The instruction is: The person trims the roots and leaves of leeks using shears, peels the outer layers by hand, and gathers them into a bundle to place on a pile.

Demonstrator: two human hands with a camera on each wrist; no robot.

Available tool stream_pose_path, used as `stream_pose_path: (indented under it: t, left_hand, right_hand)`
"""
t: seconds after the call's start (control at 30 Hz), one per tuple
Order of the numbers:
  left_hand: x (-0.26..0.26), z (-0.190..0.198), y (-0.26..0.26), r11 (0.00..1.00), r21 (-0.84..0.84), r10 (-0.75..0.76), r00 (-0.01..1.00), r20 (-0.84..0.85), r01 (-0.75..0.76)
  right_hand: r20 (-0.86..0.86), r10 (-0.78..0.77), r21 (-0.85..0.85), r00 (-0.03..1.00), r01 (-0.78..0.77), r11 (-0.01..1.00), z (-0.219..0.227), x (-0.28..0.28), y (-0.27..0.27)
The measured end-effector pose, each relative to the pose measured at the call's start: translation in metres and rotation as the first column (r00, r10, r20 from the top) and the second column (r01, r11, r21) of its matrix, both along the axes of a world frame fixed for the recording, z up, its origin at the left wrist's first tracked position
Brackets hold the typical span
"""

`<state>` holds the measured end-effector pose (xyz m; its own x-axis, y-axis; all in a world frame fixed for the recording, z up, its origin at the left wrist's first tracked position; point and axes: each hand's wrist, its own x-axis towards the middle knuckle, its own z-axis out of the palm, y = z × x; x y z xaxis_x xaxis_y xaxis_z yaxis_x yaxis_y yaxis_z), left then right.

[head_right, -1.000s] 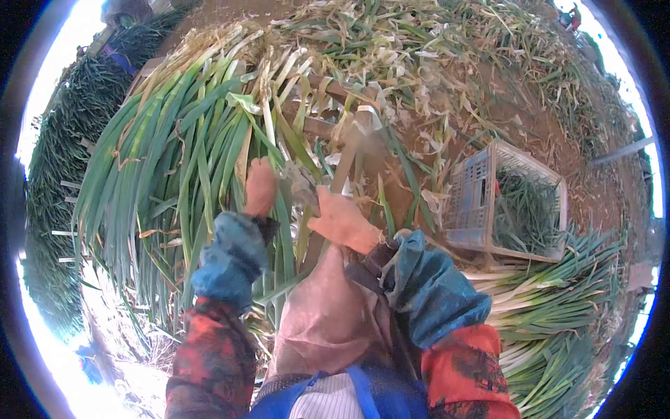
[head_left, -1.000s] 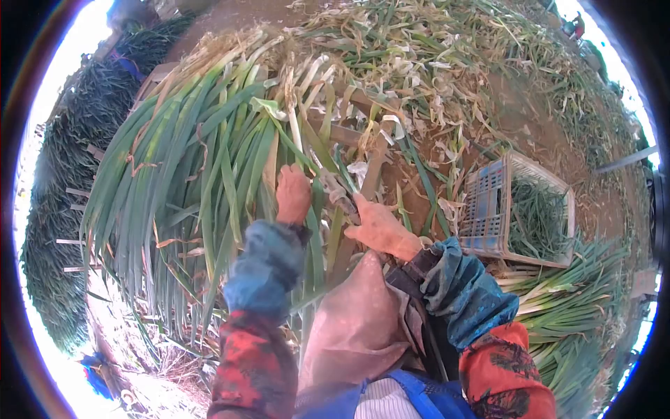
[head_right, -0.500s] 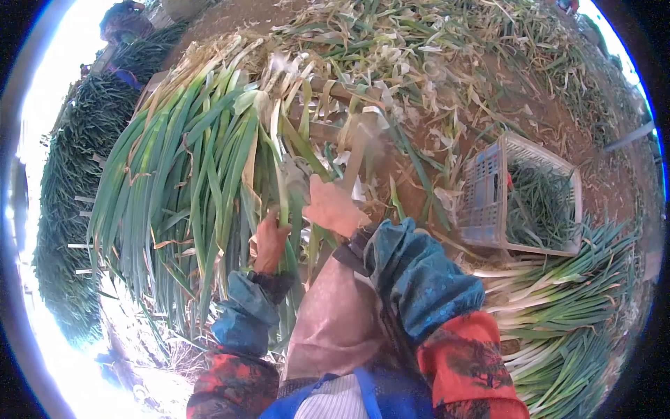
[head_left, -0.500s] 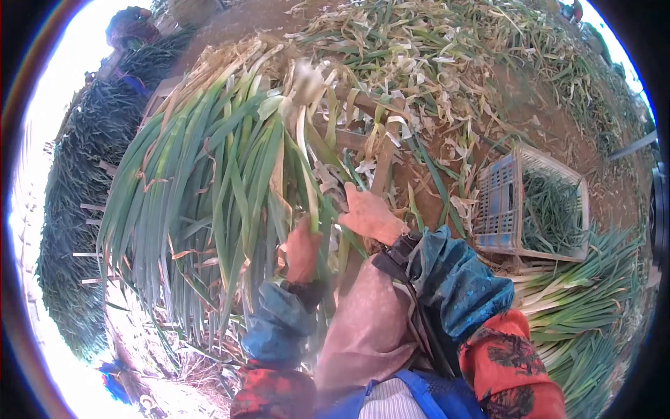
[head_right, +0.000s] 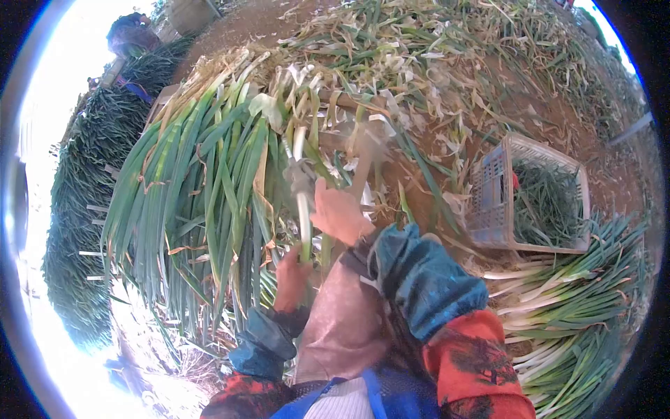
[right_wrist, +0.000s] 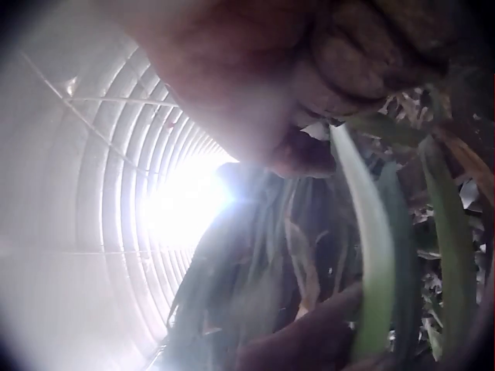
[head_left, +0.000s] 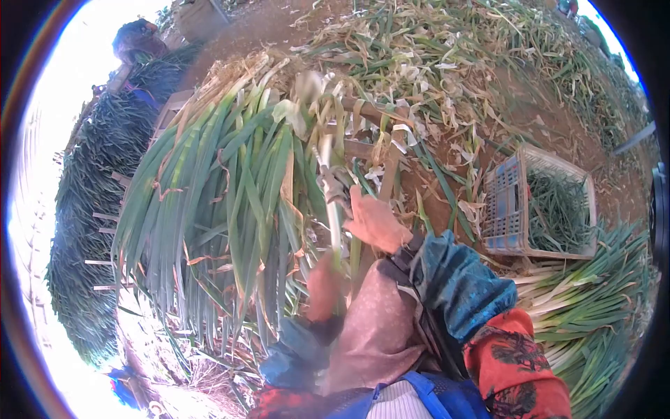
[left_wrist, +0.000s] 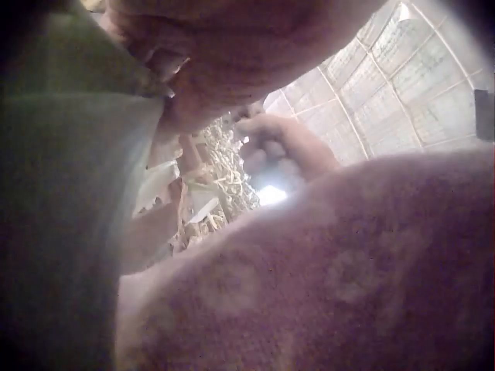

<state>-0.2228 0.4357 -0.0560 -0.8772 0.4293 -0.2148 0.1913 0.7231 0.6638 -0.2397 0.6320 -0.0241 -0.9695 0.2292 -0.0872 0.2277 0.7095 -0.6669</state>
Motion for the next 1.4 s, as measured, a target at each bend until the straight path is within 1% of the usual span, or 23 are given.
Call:
stream_pose_path:
  t: [0.07, 0.1, 0.13, 0.17, 0.2, 0.23, 0.27, 0.33, 0.37, 0.43, 0.53, 0.57, 0.63, 0.67, 0.77, 0.83, 0.9, 0.93, 1.03, 1.13, 1.23, 1.33, 1.4]
  left_hand:
    - [-0.003, -0.009, 0.015, 0.994, 0.03, -0.103, 0.983, -0.154, 0.109]
    - [-0.008, -0.015, 0.018, 0.986, 0.035, -0.151, 0.961, -0.23, 0.163]
    - [-0.025, -0.01, 0.028, 0.965, -0.002, -0.255, 0.935, -0.246, 0.262]
    - [-0.047, -0.005, 0.039, 0.966, -0.076, -0.258, 0.88, -0.398, 0.248]
    - [-0.073, 0.008, 0.053, 0.964, -0.146, -0.266, 0.803, -0.534, 0.222]
    - [-0.104, 0.016, 0.065, 0.981, -0.133, -0.195, 0.703, -0.684, 0.142]
    - [-0.137, 0.034, 0.073, 0.982, -0.176, -0.177, 0.644, -0.744, 0.067]
    - [-0.183, 0.046, 0.079, 0.936, -0.269, -0.054, 0.663, -0.747, -0.226]
    - [-0.196, 0.038, 0.071, 0.912, -0.34, -0.062, 0.745, -0.665, -0.228]
    - [-0.216, 0.013, 0.061, 0.852, -0.483, -0.06, 0.878, -0.474, -0.203]
    - [-0.206, -0.004, 0.058, 0.827, -0.56, -0.284, 0.825, -0.489, -0.048]
    - [-0.194, -0.009, 0.053, 0.819, -0.574, -0.32, 0.806, -0.498, -0.029]
    - [-0.153, 0.001, 0.047, 0.8, -0.6, -0.39, 0.765, -0.512, 0.006]
    - [-0.136, 0.004, 0.042, 0.819, -0.573, -0.366, 0.803, -0.471, 0.037]
    - [-0.094, -0.002, 0.018, 0.853, -0.508, -0.371, 0.822, -0.431, 0.119]
    - [-0.068, 0.003, 0.012, 0.864, -0.494, -0.336, 0.844, -0.417, 0.1]
    - [-0.051, 0.003, 0.006, 0.875, -0.48, -0.287, 0.866, -0.409, 0.064]
    - [-0.048, 0.002, 0.002, 0.894, -0.444, -0.274, 0.863, -0.425, 0.065]
    - [-0.048, 0.005, -0.002, 0.902, -0.419, -0.289, 0.868, -0.403, 0.106]
    - [-0.046, 0.0, -0.004, 0.916, -0.386, -0.28, 0.867, -0.413, 0.112]
    - [-0.047, -0.004, -0.006, 0.92, -0.375, -0.279, 0.864, -0.419, 0.115]
    - [-0.051, 0.0, -0.004, 0.913, -0.37, -0.307, 0.888, -0.342, 0.173]
    - [-0.066, 0.018, 0.002, 0.858, -0.446, -0.369, 0.91, -0.19, 0.255]
  right_hand:
    - [-0.037, 0.07, -0.009, 0.997, -0.07, 0.997, 0.015, 0.009, -0.001]
    - [0.015, 0.025, -0.008, 1.0, -0.025, 1.0, 0.013, 0.009, 0.005]
    - [0.068, -0.021, -0.005, 0.997, 0.022, 1.0, 0.008, 0.011, 0.014]
    - [0.122, -0.069, 0.004, 0.99, 0.069, 0.998, 0.003, 0.013, 0.024]
    - [0.16, -0.2, 0.055, 0.967, 0.194, 0.979, 0.0, 0.012, 0.034]
    - [0.148, -0.194, 0.062, 0.97, 0.186, 0.981, 0.001, 0.014, 0.039]
    - [0.138, -0.184, 0.069, 0.973, 0.176, 0.982, 0.005, 0.017, 0.044]
    - [0.065, -0.174, 0.079, 0.983, 0.169, 0.982, 0.011, 0.02, 0.046]
    - [0.069, -0.161, 0.049, 0.984, 0.158, 0.986, 0.011, 0.02, 0.043]
    - [0.078, -0.136, -0.019, 0.988, 0.138, 0.99, 0.014, 0.017, 0.038]
    - [0.05, -0.069, -0.11, 0.996, 0.074, 0.991, 0.026, 0.015, 0.026]
    - [0.049, -0.038, -0.133, 0.998, 0.045, 0.99, 0.028, 0.014, 0.021]
    - [0.02, 0.031, -0.123, 0.999, -0.028, 0.992, 0.021, 0.012, 0.008]
    - [0.027, 0.06, -0.134, 0.998, -0.056, 0.989, 0.016, 0.013, 0.002]
    - [0.073, 0.156, -0.117, 0.985, -0.147, 0.982, 0.001, 0.016, -0.01]
    - [0.076, 0.192, -0.108, 0.978, -0.183, 0.977, -0.004, 0.016, -0.013]
    - [0.062, 0.152, -0.082, 0.986, -0.146, 0.986, -0.009, 0.016, -0.013]
    - [0.054, 0.13, -0.064, 0.99, -0.127, 0.99, -0.009, 0.018, -0.013]
    - [0.11, 0.222, -0.072, 0.969, -0.215, 0.974, 0.013, 0.031, -0.011]
    - [0.05, 0.247, -0.097, 0.968, -0.241, 0.966, 0.013, 0.038, -0.007]
    - [0.187, 0.334, -0.19, 0.924, -0.3, 0.935, 0.024, 0.042, -0.007]
    - [0.175, 0.289, -0.163, 0.941, -0.262, 0.951, 0.008, 0.033, -0.009]
    - [0.128, 0.242, -0.151, 0.962, -0.222, 0.963, 0.004, 0.025, -0.008]
